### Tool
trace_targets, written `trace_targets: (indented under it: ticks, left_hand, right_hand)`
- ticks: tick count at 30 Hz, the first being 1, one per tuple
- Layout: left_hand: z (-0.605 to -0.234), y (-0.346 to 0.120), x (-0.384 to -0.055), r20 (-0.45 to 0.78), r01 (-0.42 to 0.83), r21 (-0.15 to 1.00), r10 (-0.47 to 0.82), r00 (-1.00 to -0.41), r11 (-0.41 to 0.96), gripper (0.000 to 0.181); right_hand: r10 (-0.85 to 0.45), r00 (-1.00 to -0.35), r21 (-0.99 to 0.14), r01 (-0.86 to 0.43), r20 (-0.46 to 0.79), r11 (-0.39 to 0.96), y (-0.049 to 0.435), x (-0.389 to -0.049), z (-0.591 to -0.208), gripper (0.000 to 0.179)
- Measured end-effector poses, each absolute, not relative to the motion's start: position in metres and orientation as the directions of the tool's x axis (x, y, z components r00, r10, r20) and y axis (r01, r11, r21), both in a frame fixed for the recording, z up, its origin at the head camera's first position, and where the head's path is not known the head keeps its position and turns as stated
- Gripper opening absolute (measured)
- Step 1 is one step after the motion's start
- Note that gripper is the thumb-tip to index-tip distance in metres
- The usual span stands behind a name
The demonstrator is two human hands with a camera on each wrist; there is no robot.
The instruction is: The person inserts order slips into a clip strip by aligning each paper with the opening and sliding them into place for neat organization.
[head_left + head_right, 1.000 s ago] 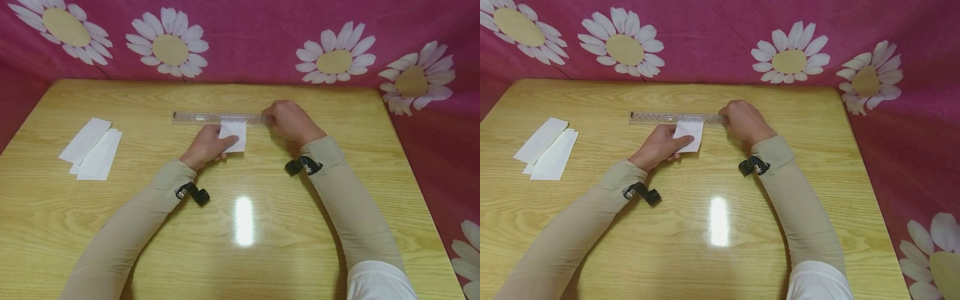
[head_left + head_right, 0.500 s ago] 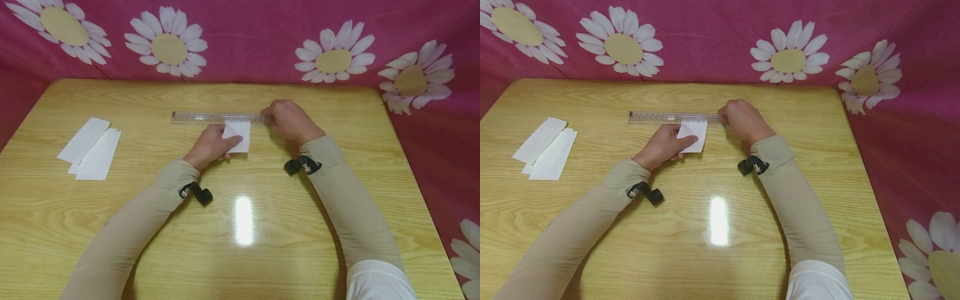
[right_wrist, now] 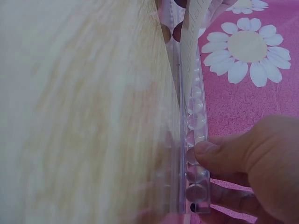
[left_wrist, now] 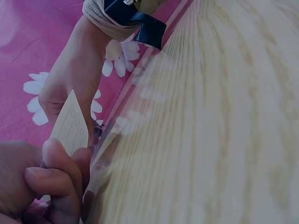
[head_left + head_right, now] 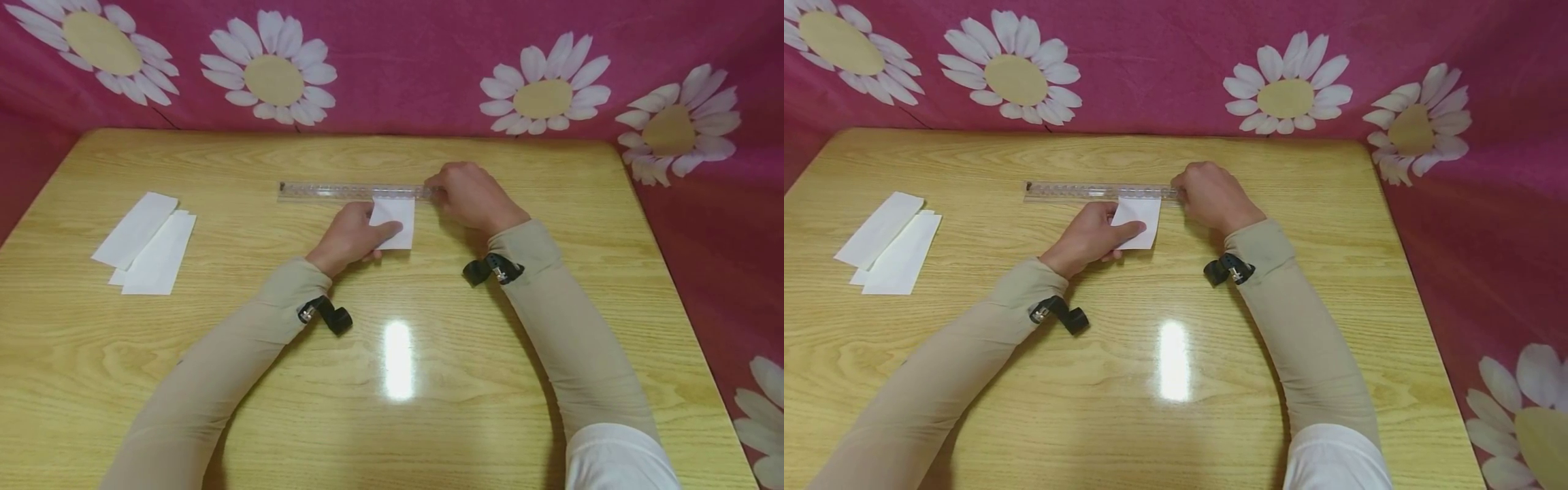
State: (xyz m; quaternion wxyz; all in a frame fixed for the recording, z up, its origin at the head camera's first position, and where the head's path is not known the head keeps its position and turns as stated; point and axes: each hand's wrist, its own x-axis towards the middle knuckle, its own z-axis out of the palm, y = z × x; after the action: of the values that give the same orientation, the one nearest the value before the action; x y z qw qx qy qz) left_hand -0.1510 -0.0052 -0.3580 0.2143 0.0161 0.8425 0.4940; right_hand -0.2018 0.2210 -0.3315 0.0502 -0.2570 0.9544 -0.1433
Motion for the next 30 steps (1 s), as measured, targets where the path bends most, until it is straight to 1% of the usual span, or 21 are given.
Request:
trace_targets:
  ticks: [10, 21, 30]
  left_hand:
    - [-0.3567, -0.0017, -0.1501, -0.338, -0.171, 0.834, 0.24, -0.91, 0.524, 0.035]
    - [-0.3583, 0.0011, -0.1504, -0.316, -0.147, 0.837, 0.246, -0.916, 0.527, 0.032]
    - [-0.36, 0.005, -0.1518, -0.306, -0.132, 0.839, 0.256, -0.917, 0.528, 0.031]
  right_hand:
    - [-0.497, -0.867, -0.302, -0.462, -0.044, 0.834, 0.2199, -0.2016, -0.33, 0.034]
    - [-0.522, -0.853, -0.288, -0.498, -0.005, 0.818, 0.2207, -0.2018, -0.3299, 0.033]
    - [-0.532, -0.847, -0.289, -0.509, 0.0, 0.811, 0.2214, -0.2015, -0.3306, 0.032]
